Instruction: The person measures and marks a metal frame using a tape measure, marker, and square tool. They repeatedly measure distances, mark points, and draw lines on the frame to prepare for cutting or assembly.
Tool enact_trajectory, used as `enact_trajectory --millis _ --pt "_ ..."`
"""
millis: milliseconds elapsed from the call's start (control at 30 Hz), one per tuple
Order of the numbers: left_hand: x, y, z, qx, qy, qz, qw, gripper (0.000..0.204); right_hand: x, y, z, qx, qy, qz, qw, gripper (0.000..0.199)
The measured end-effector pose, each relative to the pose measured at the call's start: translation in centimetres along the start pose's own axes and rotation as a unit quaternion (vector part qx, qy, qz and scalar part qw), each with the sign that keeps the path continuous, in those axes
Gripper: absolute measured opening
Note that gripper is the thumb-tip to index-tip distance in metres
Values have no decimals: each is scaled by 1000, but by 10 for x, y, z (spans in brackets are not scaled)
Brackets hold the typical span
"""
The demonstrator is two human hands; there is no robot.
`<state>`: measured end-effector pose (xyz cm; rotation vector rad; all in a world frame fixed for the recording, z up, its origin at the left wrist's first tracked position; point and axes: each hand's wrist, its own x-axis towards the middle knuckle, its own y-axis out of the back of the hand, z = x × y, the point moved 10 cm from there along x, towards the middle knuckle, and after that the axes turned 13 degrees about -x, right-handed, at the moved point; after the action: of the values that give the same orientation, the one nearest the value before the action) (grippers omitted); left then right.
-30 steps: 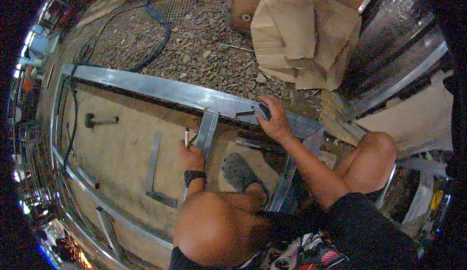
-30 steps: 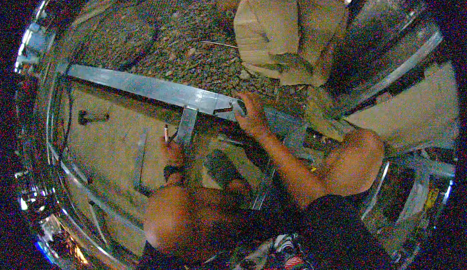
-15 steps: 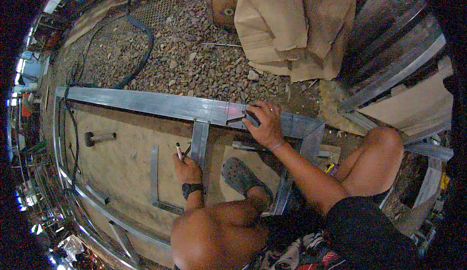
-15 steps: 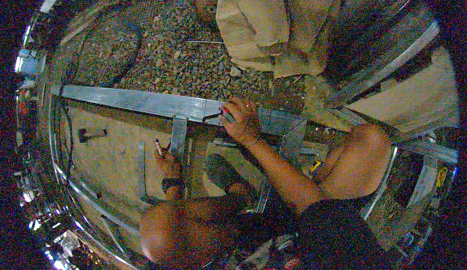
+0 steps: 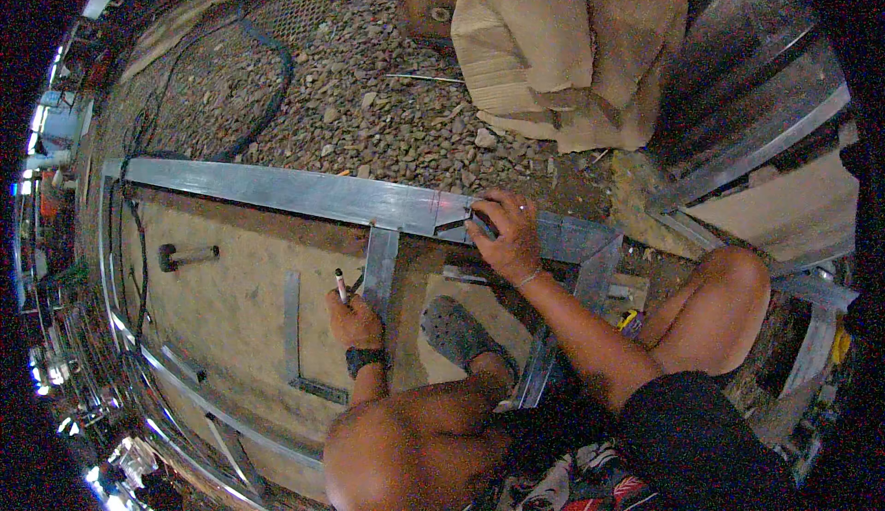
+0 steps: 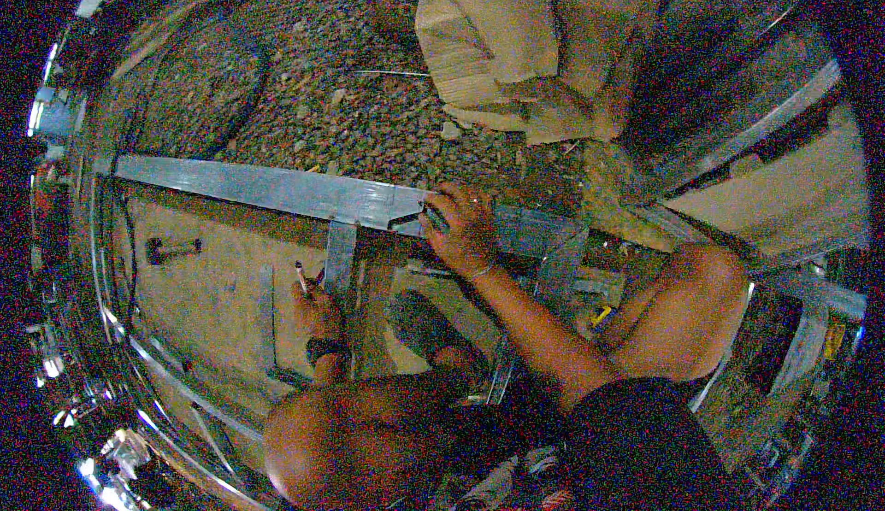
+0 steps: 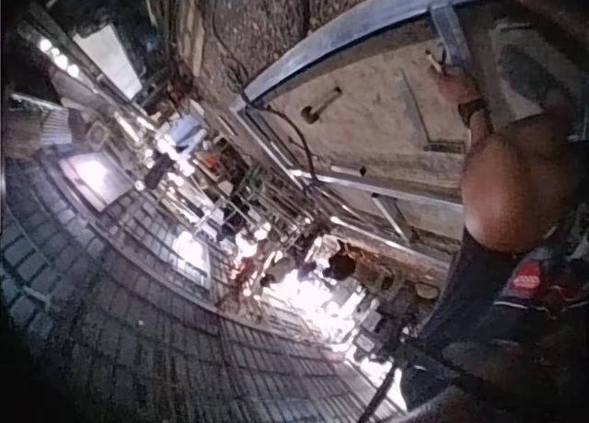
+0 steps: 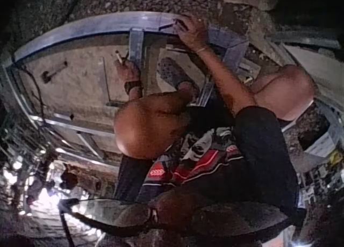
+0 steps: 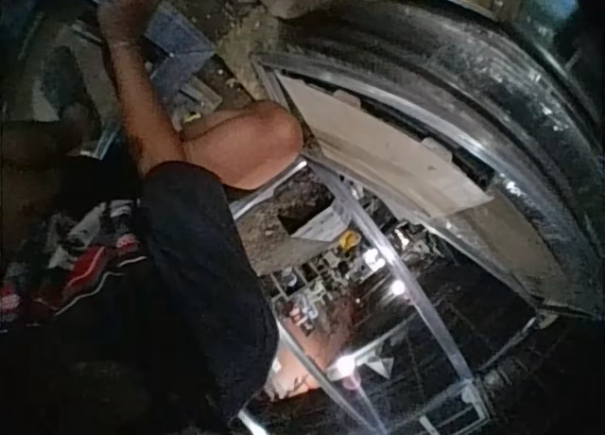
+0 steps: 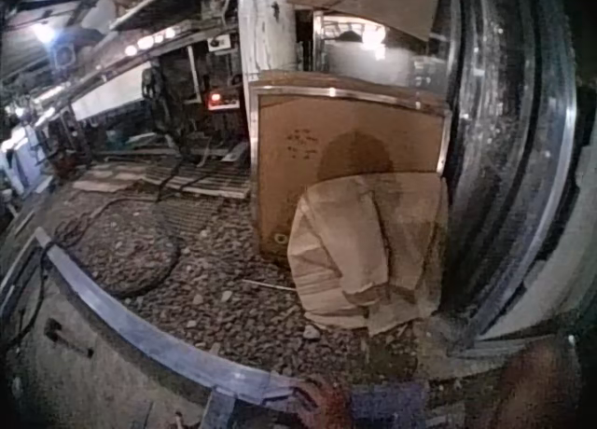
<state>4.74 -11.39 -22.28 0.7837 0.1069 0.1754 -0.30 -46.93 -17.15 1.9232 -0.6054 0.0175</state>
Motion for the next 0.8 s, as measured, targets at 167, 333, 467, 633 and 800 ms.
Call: enact_trajectory --millis 167,333,467,633,800 --pt "-1 -3 3 -18 0 -12 1000 15 -1 -6 2 21 -6 -12 1000 38" --pt "0 -4 2 0 -25 16 1000 12 0 -9 3 14 -6 -34 999 40" --pt "-4 10 3 -39 21 6 999 19 -2 -7 -6 11 13 -26 1000 42" --pt "-3 8 4 -2 87 -38 995 20 0 -2 -10 7 9 -32 999 47" --pt "-2 -3 5 -15 92 -63 994 21 -1 2 0 25 -6 -29 999 46"
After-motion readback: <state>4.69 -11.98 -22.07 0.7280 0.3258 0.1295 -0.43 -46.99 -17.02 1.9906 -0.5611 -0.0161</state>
